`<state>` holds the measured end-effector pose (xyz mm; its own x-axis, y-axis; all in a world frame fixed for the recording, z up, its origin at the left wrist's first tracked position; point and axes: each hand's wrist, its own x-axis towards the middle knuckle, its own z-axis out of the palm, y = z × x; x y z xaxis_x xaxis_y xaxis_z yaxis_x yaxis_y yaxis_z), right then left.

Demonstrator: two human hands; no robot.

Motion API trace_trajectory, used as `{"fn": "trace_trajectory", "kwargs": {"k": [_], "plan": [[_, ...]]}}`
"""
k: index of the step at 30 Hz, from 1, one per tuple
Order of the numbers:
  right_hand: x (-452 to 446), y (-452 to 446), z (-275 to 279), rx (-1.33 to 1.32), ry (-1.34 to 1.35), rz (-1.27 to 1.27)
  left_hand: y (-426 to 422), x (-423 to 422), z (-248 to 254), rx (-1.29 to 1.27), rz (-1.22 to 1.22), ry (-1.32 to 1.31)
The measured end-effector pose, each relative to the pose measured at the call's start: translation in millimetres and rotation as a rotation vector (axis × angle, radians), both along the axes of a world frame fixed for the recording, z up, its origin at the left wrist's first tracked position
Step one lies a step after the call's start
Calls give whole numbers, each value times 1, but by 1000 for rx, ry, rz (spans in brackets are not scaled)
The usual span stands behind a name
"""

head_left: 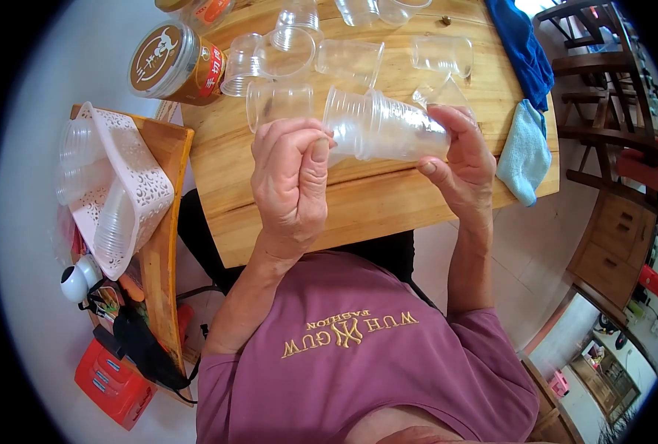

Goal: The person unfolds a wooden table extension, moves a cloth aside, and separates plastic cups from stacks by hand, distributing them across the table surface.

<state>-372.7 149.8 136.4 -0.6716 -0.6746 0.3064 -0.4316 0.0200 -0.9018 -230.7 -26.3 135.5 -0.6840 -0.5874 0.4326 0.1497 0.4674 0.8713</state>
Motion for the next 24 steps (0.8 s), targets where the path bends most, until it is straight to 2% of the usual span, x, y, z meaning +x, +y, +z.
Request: {"fn": "trace_trajectory", "kwargs": {"k": [9,12,14,18,20,24], "plan": [[4,-3,-1,21,-89,50,2,-1,7,-121,-141,-54],[-2,3,0,-62,-158,32,-2,2,12,-14,-130,-59],[-6,9,4,-62,-161,14,-4,4,18,171,-81,-45],[-6,7,8,-143,-309,-21,-3,-1,22,119,-92,-47],[-9,5,7,-37,-56,23,-1,-3,26,56,-124,-63],[0,-5,8,-29,-72,57,3,-5,29,-1,-154,-72]]}}
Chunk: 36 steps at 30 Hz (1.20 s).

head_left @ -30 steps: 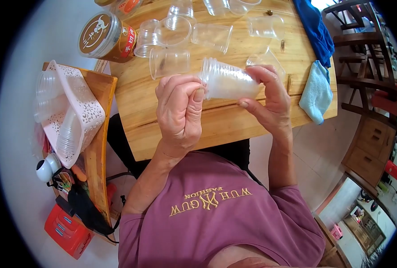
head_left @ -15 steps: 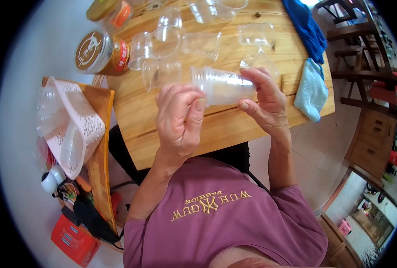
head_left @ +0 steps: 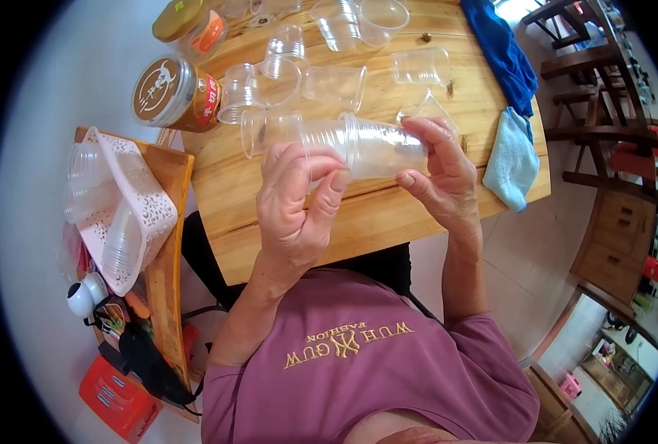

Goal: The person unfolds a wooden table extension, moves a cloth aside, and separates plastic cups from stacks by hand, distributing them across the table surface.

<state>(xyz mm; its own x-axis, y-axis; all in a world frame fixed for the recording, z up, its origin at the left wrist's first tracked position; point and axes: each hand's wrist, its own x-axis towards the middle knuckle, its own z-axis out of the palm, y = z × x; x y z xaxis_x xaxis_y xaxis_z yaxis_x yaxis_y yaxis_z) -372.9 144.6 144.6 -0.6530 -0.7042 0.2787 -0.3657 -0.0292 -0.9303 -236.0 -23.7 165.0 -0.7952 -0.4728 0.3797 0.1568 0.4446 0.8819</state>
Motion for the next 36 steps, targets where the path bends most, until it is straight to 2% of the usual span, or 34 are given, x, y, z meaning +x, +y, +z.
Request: {"fn": "trace_trajectory", "kwargs": {"k": [4,9,16,22,24,26,29,30,32,36], "plan": [[0,3,-2,8,-7,-5,-4,2,0,0,21,-6],[7,1,3,-46,-115,15,-1,2,0,78,-71,19],[10,-5,5,-78,-188,57,3,5,3,165,-30,8],[2,-1,8,-107,-172,75,-1,8,0,439,-68,84],[-6,6,8,-117,-161,52,-10,13,0,629,-24,160],[-14,14,7,-156,-274,-125,-19,16,-1,602,-28,190],[-38,8,8,-116,-90,-408,-19,16,4,586,28,190],[-48,6,6,-116,-87,-409,-18,16,1,566,33,187],[-67,2,4,-7,42,-655,-16,16,-1,545,39,185],[-93,-3,-7,48,53,-718,-14,19,-1,536,59,135]]}}
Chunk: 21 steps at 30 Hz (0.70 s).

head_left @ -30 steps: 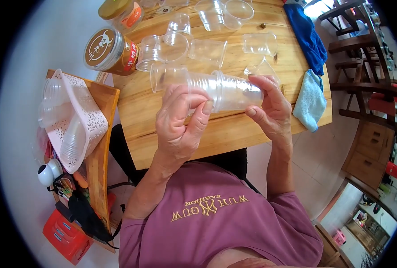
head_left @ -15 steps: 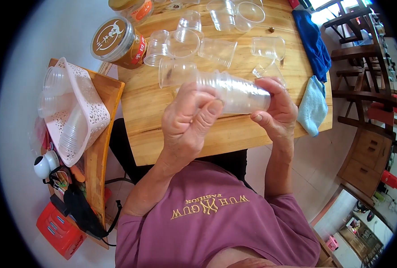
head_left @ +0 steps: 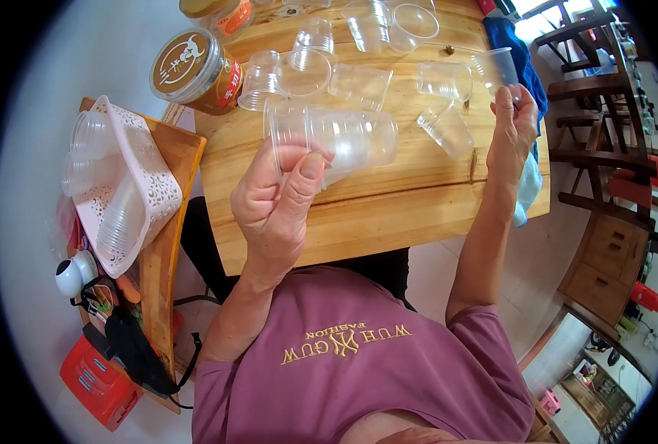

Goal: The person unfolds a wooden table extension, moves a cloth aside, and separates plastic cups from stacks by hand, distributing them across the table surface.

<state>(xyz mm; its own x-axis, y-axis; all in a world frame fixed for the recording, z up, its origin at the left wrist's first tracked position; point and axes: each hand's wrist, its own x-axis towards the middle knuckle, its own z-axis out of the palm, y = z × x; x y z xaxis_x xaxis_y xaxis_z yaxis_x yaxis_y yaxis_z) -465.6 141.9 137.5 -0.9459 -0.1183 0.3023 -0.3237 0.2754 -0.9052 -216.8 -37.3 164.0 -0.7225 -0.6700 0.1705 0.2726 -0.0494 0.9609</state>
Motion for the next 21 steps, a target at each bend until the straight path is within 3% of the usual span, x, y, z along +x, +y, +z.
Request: {"fn": "trace_trajectory", "kwargs": {"k": [6,10,12,17,18,21], "plan": [[3,7,-11,272,-61,44,-1,1,-1,-55,19,-21],[21,7,-3,379,154,39,1,-1,1,-76,5,-41],[38,1,14,228,298,184,1,-4,0,-102,-15,-31],[73,-16,45,116,107,819,9,-15,5,-116,-72,22],[77,-20,40,25,70,891,11,-17,8,-78,-107,34],[83,-20,40,110,25,933,10,-18,8,-53,-151,60]]}}
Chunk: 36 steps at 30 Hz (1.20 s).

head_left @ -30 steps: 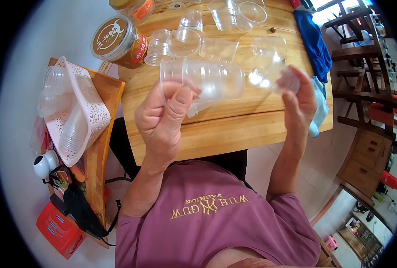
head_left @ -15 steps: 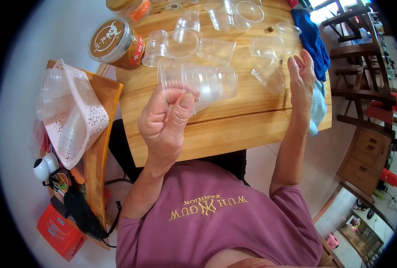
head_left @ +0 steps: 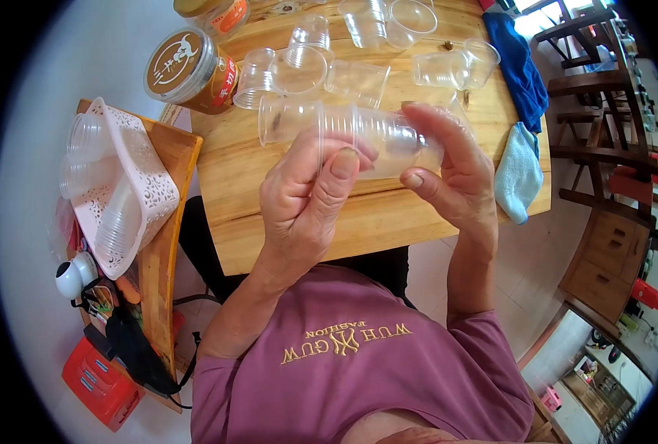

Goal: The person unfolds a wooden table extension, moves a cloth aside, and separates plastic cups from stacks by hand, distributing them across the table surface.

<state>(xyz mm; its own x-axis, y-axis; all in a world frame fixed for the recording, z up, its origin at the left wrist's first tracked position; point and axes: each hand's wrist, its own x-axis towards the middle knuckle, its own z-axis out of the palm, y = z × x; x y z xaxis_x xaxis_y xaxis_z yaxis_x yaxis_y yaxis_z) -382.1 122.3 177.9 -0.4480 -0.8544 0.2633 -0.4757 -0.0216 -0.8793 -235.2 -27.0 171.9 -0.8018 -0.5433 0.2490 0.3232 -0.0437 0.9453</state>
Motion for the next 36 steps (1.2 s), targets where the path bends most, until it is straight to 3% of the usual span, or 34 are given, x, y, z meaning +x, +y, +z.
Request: {"fn": "trace_trajectory", "kwargs": {"k": [3,5,8,11,15,17,25,27,28,29,31,36], "plan": [[-2,5,1,-70,-161,-42,-3,5,0,-3,1,-11],[-10,7,0,-150,-401,-248,-7,8,-1,5,14,-34],[-39,0,-3,-137,-236,-554,-11,9,-2,54,28,-15],[-66,-8,-7,-97,-69,-702,-10,8,-1,-22,16,-53],[-95,-20,-15,-94,79,-699,-7,4,-3,-113,15,-48],[-91,-20,-12,-46,10,-632,-7,5,-1,-133,8,-68],[-68,-5,-17,-10,249,-573,-5,-2,0,-114,-38,-103],[-50,-2,1,79,-16,-392,-2,-5,1,-112,-42,-97],[-46,1,2,31,90,-253,-1,-6,2,-111,-47,-91],[-39,1,5,31,89,-255,-1,-6,2,-112,-49,-91],[-22,-4,11,2,47,-25,1,-6,3,-54,-82,-103],[-16,-6,2,22,124,-7,0,-3,3,-136,-77,-109]]}}
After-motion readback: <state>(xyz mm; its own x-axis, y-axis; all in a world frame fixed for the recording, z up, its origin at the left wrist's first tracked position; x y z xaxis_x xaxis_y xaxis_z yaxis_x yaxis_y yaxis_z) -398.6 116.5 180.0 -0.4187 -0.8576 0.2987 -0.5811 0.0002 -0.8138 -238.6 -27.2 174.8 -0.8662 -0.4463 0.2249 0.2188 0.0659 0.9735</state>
